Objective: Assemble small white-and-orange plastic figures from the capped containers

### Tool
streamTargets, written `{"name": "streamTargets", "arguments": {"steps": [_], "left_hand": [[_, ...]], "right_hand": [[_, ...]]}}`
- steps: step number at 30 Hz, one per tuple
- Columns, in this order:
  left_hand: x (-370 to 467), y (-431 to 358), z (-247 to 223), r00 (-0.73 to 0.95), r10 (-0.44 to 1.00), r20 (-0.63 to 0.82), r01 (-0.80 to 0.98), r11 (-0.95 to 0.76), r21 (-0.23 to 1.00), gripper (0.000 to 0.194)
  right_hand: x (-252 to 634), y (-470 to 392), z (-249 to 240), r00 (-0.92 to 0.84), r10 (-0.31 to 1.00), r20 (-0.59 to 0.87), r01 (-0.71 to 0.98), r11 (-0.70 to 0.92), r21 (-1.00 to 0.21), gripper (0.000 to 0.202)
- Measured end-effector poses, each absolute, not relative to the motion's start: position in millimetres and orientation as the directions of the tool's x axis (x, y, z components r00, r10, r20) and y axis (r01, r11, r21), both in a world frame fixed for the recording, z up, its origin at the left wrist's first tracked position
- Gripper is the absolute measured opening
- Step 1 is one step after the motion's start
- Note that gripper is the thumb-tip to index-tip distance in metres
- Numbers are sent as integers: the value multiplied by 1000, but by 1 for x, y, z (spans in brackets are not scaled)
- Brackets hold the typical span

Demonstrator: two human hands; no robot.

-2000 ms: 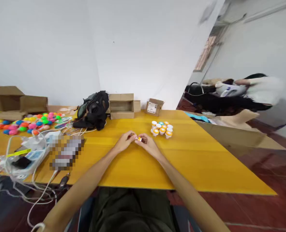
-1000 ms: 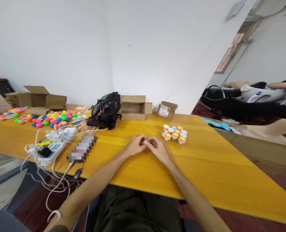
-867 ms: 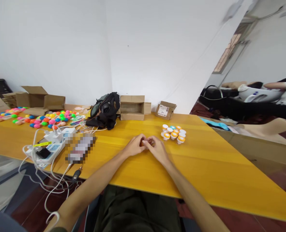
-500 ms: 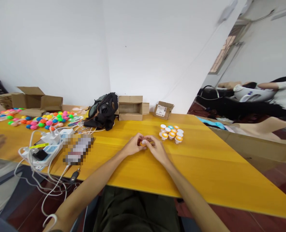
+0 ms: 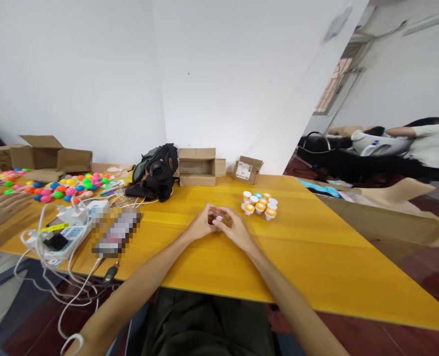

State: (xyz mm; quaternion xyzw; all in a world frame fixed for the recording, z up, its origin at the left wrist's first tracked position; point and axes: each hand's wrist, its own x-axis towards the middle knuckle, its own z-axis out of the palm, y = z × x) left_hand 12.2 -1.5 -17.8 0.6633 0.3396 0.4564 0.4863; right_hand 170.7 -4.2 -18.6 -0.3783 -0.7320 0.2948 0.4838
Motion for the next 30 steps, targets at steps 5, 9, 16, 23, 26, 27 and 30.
{"name": "streamTargets", "arguments": {"steps": [5,9,16,23,26,27,30], "left_hand": [[13,-3,-18,376,897,234,-9,-249,969,68],[13,-2,-18,383,899,213,-9,-227,974,69],[13,-2,-20,364,900,240,4,-259,966,66],[14,-2,-20,370,894,251,13,-276,961,64],[13,-1,-21,369,888,275,25,-305,952,62],[13,-1,-22,369,888,274,30,-306,951,61],[13,0,-24,370,890,267,30,-299,954,60]], "right_hand": [[170,-3,-19,-198,858,473,288,513,-809,29],[174,-4,-17,-272,838,473,194,529,-826,34],[168,-3,-21,-180,866,467,308,500,-809,33],[172,-4,-23,-263,834,485,231,542,-808,37],[171,-4,-24,-249,847,470,247,525,-815,36],[171,-4,-24,-260,848,462,238,520,-820,35],[173,-4,-23,-330,825,458,165,528,-833,37]]}}
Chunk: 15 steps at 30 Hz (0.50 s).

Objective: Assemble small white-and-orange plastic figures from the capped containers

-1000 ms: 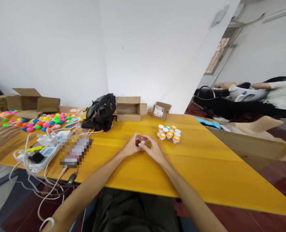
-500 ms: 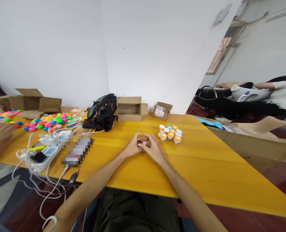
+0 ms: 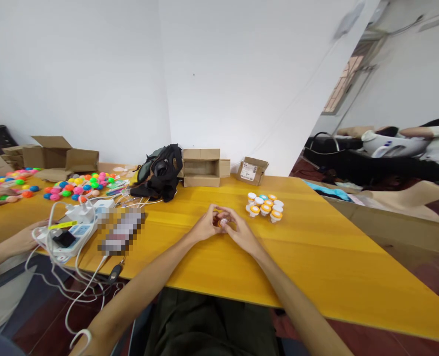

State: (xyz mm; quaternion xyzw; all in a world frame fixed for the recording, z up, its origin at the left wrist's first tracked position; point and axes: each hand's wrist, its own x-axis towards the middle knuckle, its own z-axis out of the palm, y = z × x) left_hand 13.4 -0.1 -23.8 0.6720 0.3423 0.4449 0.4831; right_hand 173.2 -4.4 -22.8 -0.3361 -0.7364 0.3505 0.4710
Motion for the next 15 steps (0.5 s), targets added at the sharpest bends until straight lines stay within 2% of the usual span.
{"name": "streamTargets", "arguments": {"steps": [11,15], "left_hand": [[13,2,-27,371,895,247,32,-278,960,61],[13,3,-29,385,898,213,38,-246,969,69]], "right_hand": [[180,-3,-24,-377,799,468,150,551,-821,41],[184,10,-12,-301,798,521,221,590,-776,36]]}}
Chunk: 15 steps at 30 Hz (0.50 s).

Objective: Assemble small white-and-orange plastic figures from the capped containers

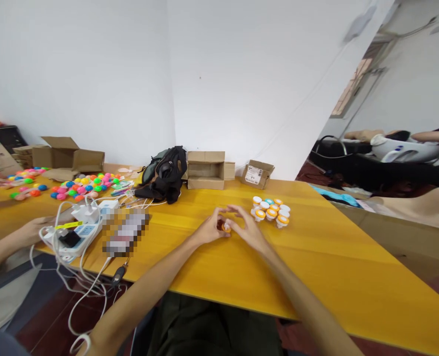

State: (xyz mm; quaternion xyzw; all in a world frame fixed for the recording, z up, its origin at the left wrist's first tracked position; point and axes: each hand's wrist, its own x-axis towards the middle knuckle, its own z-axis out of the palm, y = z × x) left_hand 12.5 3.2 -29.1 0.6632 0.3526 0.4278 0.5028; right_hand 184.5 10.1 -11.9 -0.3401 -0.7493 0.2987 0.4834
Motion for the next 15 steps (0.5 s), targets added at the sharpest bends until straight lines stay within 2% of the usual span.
{"name": "streamTargets", "arguments": {"steps": [4,5,7,9,10,12,15], "left_hand": [[-3,9,-13,494,858,139,140,-236,962,78],[-12,12,-5,521,845,116,189,-247,951,73],[-35,20,20,531,844,77,297,-270,916,43],[-62,30,52,389,910,144,455,-326,828,15],[-76,36,70,277,936,217,552,-340,761,12],[-101,51,106,55,932,358,770,-268,579,19],[-123,74,149,-192,897,399,936,46,349,30]], "right_hand": [[155,52,23,-287,791,541,295,610,-735,26],[140,65,34,-316,785,533,317,617,-721,24],[102,88,59,-395,770,501,369,632,-681,19],[62,106,82,-447,759,473,440,647,-623,20],[43,112,92,-454,764,459,474,643,-601,21],[10,118,107,-430,786,443,529,618,-582,23],[-23,118,117,-414,824,386,621,566,-543,26]]}}
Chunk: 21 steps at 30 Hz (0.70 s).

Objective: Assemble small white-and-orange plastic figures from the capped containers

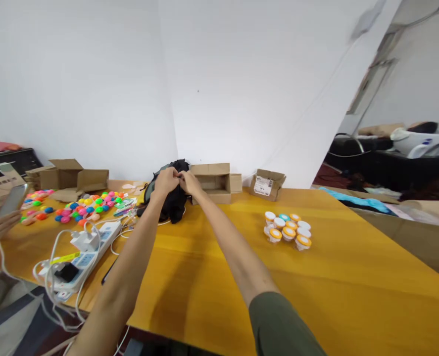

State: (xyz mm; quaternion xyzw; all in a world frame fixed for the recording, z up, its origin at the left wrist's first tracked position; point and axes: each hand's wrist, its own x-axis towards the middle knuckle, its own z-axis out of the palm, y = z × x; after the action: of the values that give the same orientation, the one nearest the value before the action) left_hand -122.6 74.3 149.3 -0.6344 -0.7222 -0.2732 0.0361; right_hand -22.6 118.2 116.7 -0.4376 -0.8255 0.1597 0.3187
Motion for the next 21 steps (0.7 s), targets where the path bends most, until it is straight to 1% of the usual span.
{"name": "streamTargets", "arguments": {"steps": [2,3,4,5,6,8,13,17,19,21], "left_hand": [[-127,89,165,-292,877,381,948,213,236,32],[-128,96,168,-326,875,358,942,270,200,32],[-129,102,169,-352,886,300,934,312,175,32],[-129,107,169,-369,901,229,927,341,156,33],[-130,112,167,-362,913,190,930,340,139,36],[-133,121,162,-368,916,161,928,353,114,42],[-139,141,155,-346,916,203,938,335,88,43],[-137,142,153,-336,908,248,942,327,77,41],[-133,137,153,-331,902,277,943,322,77,37],[-126,129,155,-309,899,311,951,294,93,32]], "right_hand": [[-35,115,117,-418,849,323,684,528,-503,27],[-39,114,117,-406,861,308,716,509,-478,28],[-42,112,116,-393,870,298,743,492,-454,30],[-44,112,115,-396,870,293,761,489,-425,31],[-44,111,114,-413,862,294,770,502,-394,31],[-40,112,112,-475,826,303,762,558,-328,29],[-20,101,107,-595,711,376,699,688,-194,27],[-15,74,104,-760,530,376,535,839,-101,24],[-12,63,106,-772,508,381,506,855,-115,21],[-2,57,109,-722,563,402,539,822,-184,20]]}}
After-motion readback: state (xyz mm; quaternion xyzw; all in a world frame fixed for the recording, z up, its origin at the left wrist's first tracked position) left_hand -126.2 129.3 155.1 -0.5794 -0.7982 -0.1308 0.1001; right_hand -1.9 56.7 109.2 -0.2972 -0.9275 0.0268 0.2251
